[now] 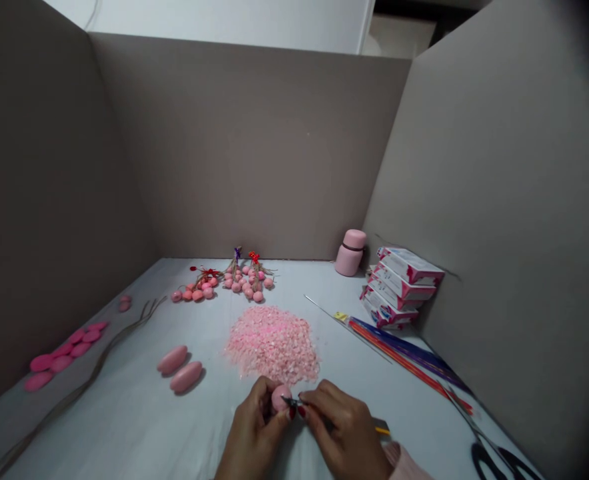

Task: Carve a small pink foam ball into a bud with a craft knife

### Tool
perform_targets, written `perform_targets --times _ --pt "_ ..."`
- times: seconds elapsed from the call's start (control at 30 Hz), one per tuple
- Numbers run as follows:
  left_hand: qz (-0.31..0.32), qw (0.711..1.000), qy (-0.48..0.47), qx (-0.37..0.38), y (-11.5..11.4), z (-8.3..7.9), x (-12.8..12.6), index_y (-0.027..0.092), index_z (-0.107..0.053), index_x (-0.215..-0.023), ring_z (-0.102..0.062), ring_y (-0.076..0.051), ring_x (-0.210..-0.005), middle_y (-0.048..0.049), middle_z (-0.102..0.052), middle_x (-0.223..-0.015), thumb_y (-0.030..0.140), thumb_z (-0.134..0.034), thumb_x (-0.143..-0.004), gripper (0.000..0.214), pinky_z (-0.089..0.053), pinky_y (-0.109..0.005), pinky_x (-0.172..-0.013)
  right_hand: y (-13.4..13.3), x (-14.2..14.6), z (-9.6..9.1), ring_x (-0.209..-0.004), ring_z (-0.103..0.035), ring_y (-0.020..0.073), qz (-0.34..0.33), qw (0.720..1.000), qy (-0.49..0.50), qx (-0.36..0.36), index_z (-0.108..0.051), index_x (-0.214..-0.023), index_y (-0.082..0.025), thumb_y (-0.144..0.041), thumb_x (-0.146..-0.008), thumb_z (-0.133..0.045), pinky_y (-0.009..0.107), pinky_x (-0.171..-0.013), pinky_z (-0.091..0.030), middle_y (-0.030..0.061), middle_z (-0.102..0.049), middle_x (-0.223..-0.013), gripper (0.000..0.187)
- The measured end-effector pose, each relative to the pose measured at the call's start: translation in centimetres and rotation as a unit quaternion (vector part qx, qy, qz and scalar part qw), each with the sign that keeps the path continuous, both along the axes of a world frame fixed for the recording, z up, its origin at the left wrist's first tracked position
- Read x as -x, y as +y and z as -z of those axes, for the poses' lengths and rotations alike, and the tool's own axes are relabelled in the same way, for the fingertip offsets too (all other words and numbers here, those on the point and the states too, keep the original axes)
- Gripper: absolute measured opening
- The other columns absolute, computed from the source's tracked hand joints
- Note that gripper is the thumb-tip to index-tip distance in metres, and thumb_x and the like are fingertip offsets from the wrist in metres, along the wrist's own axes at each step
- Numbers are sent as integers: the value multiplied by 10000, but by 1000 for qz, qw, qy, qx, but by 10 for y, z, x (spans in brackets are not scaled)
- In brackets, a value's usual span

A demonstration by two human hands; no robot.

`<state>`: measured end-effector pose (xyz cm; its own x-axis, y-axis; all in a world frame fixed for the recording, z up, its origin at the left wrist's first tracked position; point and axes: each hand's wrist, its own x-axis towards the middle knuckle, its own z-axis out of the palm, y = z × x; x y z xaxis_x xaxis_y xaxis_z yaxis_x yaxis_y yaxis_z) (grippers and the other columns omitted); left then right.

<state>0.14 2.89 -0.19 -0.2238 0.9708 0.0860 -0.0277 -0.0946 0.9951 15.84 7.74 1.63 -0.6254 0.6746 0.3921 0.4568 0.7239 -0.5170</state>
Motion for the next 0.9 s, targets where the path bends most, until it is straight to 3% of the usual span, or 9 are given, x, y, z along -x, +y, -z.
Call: perform_targets --times 0.27,0.57,0.7,0.77,0.9 --pt "3 1000 18 -8 4 10 1 188 -517 -736 -440 -157 -632 28 -479 -659 283 -597 -748 125 -373 -268 -585 0 1 0 -700 -595 165 13 1000 10 11 -613 -872 -220 -230 -901 -417 239 -609 -414 30 -607 -762 199" --pt "21 998 49 13 -2 -12 1 194 -488 -734 -423 -154 -644 34 -456 -669 250 -566 -775 104 -364 -271 -597 1 3 0 -712 -601 170 24 999 8 30 -627 -862 -226 -248 -903 -416 247 -620 -415 26 -619 -774 215" --pt "58 998 38 2 -2 -11 0 190 -479 -745 -418 -154 -653 37 -438 -672 248 -559 -774 103 -367 -280 -614 11 -1 0 -709 -607 180 79 996 25 46 -634 -811 -217 -273 -894 -432 263 -638 -421 27 -627 -750 225" --pt "48 998 30 13 -2 -10 0 190 -470 -737 -413 -151 -647 42 -427 -666 243 -558 -771 108 -359 -278 -605 15 -4 1 -711 -610 180 100 993 49 50 -633 -810 -211 -281 -893 -438 267 -651 -423 27 -633 -747 224" --pt "29 999 28 22 -2 -12 1 190 -480 -742 -438 -155 -653 37 -455 -677 201 -565 -755 87 -377 -283 -618 13 -4 2 -727 -611 168 66 995 70 39 -632 -850 -215 -265 -899 -439 255 -655 -422 22 -633 -773 204"
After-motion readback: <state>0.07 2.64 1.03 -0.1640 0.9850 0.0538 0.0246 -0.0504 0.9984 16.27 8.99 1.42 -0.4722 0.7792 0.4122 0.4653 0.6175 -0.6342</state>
